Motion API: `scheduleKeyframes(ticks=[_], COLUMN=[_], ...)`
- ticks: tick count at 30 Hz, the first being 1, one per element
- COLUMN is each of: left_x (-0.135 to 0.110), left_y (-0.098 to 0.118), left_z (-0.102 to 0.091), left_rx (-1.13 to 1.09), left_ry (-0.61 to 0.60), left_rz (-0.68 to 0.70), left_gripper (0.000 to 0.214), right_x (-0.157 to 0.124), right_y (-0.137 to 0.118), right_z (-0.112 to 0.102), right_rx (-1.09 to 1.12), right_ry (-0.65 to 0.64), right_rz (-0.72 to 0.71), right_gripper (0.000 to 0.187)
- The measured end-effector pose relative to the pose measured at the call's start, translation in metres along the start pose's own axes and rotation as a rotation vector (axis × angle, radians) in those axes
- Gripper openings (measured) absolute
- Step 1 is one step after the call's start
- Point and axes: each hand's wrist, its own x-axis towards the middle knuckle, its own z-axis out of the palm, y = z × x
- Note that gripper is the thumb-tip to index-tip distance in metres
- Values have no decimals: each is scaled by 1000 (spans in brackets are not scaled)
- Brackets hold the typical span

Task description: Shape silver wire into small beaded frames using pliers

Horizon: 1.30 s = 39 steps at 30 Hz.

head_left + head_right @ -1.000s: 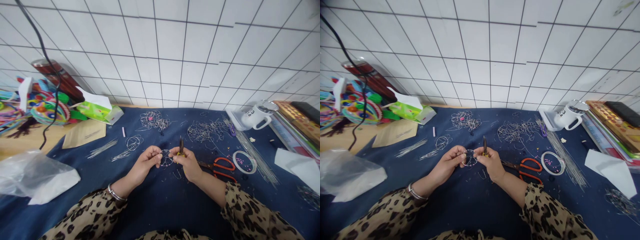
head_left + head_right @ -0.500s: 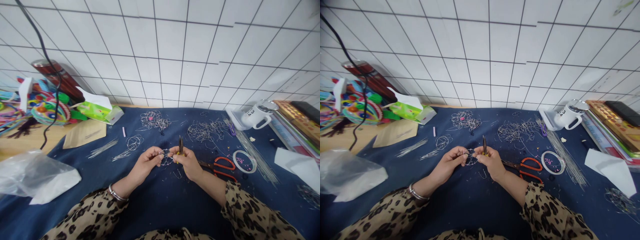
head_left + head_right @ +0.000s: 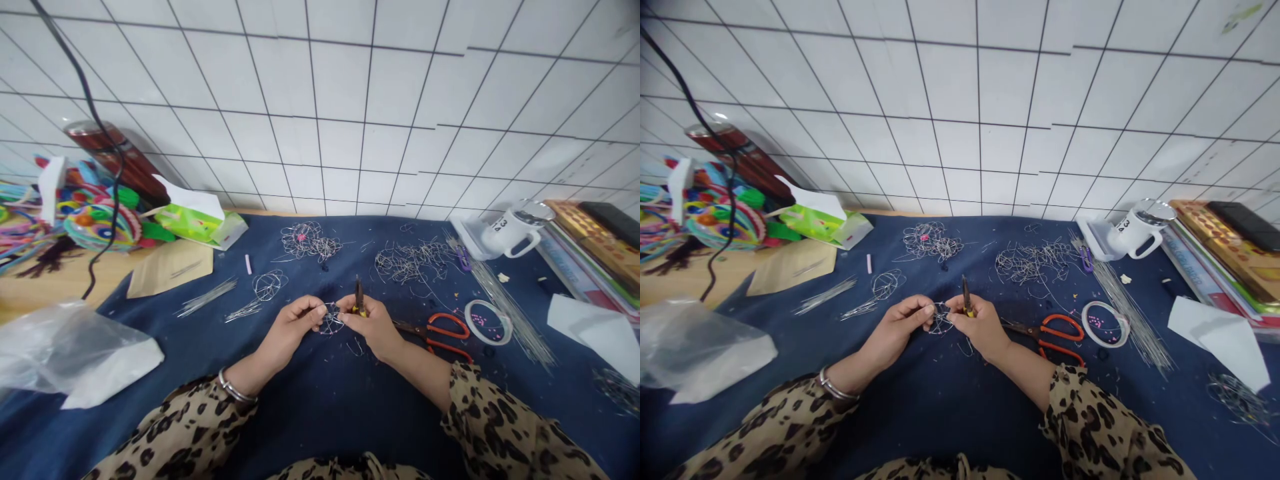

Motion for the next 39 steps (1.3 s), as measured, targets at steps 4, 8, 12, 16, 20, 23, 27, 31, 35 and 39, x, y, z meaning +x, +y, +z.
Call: scheduleKeyframes(ticks=[4, 8, 12, 16, 20, 23, 27, 31, 35, 39], left_x=[0, 0, -1, -1, 1, 2, 2, 0, -3, -6], left_y=[-2, -1, 3, 5, 4, 2, 1, 4, 7, 8], left_z=[0, 1, 3, 3, 1, 0, 1, 2, 2, 2], left_rx=[-56, -105, -232, -453, -614, -628, -610, -549, -470, -372], left_ry=[-18, -6, -2, -73, -146, -166, -176, -173, -228, -282], left_rz=[-33, -45, -74, -155, -193, -204, -213, -204, -165, -154], left_gripper=[17, 17, 14, 15, 19, 19, 19, 23, 29, 40], right_x=[0, 1, 1, 0, 0, 0, -2, -4, -3, -1], right_y=[2, 3, 4, 3, 0, -1, 1, 3, 5, 6], right_z=[-1, -1, -2, -2, -3, -4, -3, 1, 2, 1], right_rx=[-5, -11, -13, -36, -108, -132, -99, 54, 125, 157], right_ry=[21, 13, 0, -28, -90, -104, -85, -131, -116, -128], right_rz=[15, 20, 25, 19, -7, -24, -18, 51, 72, 82], right_gripper=[16, 17, 16, 16, 16, 15, 15, 16, 15, 13])
